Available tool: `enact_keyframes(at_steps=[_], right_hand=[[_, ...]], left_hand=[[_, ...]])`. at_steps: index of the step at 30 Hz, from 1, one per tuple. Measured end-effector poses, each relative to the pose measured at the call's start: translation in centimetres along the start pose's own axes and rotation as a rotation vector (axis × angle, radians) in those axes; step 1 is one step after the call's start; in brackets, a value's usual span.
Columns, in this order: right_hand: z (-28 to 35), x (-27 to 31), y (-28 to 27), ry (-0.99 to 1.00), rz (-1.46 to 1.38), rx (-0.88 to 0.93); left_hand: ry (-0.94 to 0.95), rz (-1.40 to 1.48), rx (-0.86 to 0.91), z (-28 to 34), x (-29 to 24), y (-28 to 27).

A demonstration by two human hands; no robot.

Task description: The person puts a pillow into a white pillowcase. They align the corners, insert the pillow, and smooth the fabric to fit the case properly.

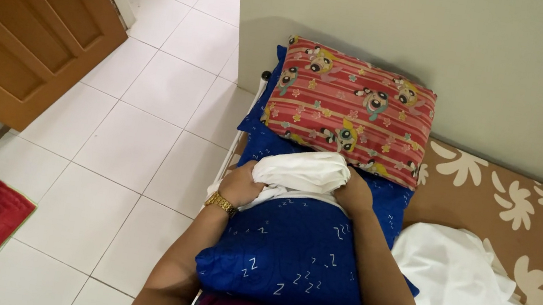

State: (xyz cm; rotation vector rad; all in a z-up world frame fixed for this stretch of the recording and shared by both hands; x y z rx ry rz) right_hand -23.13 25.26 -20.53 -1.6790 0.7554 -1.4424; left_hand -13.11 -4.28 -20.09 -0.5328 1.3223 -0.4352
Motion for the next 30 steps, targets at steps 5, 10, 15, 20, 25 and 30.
enact_keyframes(at_steps=[5,10,15,20,25,30], right_hand=[[1.5,5.8,-4.3,-0.097,-0.099,-0.170],[3.8,10.5,-10.8,-0.382,-0.562,-0.429],[12.4,16.3,-23.3,-0.796,0.062,-1.115],[12.8,13.1,-24.8,-0.787,0.192,-1.295],[15.5,16.8,-27.5,-0.783,0.087,-1.461],[17.7,19.3,-29.1,-0.708,0.073,-1.452]], left_hand=[[0.185,-0.249,-0.176,2.3,-6.7,-3.7],[0.689,-0.194,-0.410,5.0,-14.1,-7.2],[0.671,-0.207,-0.725,7.4,-17.1,-16.5],[0.880,-0.187,-0.872,16.8,-23.3,-20.1],[1.200,0.123,-0.252,20.5,-25.3,-15.8],[0.941,-0.347,0.060,17.0,-24.8,-9.3]])
Point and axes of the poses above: each hand's wrist, its own z-axis away from the middle knuckle, its own y-axis out of the palm, x = y × z, the point moved 9 cm from there along -z, towards the middle knuckle, and after that the axes turned 1 degree about x, right-handed, at the moved point
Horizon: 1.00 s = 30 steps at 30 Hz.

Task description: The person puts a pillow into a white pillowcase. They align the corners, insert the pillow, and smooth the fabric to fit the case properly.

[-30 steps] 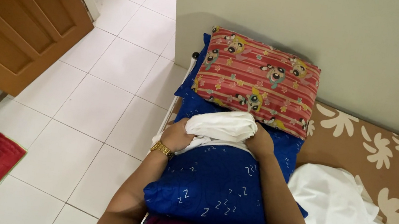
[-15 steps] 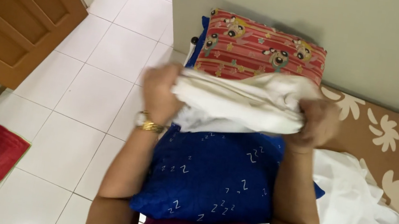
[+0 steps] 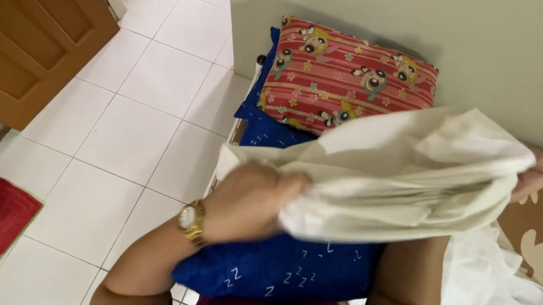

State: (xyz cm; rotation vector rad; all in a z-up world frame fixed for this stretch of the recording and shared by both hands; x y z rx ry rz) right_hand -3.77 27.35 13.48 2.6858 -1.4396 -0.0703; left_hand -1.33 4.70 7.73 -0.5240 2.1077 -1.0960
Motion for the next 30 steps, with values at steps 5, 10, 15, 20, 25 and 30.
enact_keyframes(at_steps=[5,10,15,20,25,30], right_hand=[[0.9,-0.6,-1.2,0.040,0.018,0.030],[7.2,-6.1,-0.6,0.064,0.041,0.173],[9.9,-11.0,2.9,0.258,0.156,0.503],[13.6,-15.9,0.0,0.164,0.142,0.449],[17.0,-18.1,-5.7,0.046,0.144,0.398],[18.9,-16.9,-12.6,-0.059,0.181,0.361]], left_hand=[[-0.117,-0.243,-0.533,1.0,5.2,-4.4],[-0.086,-0.001,-0.724,2.4,3.6,-9.3],[-0.075,0.726,-0.469,2.2,5.6,-6.4],[-0.006,0.221,-0.485,2.5,0.4,-10.3],[0.204,-0.148,-0.366,2.1,-5.8,-9.0],[0.255,-0.101,-0.036,-0.2,-4.7,-1.2]])
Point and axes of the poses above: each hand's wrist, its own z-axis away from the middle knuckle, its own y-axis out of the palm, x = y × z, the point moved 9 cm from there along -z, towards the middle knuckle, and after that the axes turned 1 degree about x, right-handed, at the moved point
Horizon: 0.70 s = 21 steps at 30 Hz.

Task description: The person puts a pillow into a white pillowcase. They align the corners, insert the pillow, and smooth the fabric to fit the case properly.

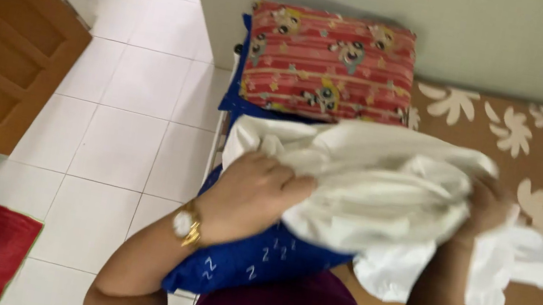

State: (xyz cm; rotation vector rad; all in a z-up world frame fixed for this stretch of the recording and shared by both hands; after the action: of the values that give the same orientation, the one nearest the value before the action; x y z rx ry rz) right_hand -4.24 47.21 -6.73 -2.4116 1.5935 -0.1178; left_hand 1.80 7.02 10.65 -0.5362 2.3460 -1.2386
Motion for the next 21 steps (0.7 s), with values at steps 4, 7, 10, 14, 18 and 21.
enact_keyframes(at_steps=[4,7,10,14,18,21], right_hand=[[-0.8,0.4,3.6,0.049,0.125,0.034],[-3.1,-1.1,5.1,0.007,0.215,-0.064],[-6.4,-1.0,6.1,0.028,0.259,-0.038],[-3.2,-0.5,8.5,0.093,0.207,0.258],[5.3,1.7,9.5,0.710,-0.382,0.620],[10.2,2.1,7.4,1.334,-1.300,0.097]], left_hand=[[0.052,-0.250,-0.090,-3.1,2.1,1.4],[0.055,-0.439,-0.262,-4.7,4.7,0.8],[0.023,-0.564,-0.360,-4.3,6.7,2.1],[-0.080,-0.410,-0.210,-2.6,7.9,5.0],[-0.144,-0.111,-0.055,-1.5,7.8,5.4],[-0.101,0.074,-0.024,-1.3,5.3,1.4]])
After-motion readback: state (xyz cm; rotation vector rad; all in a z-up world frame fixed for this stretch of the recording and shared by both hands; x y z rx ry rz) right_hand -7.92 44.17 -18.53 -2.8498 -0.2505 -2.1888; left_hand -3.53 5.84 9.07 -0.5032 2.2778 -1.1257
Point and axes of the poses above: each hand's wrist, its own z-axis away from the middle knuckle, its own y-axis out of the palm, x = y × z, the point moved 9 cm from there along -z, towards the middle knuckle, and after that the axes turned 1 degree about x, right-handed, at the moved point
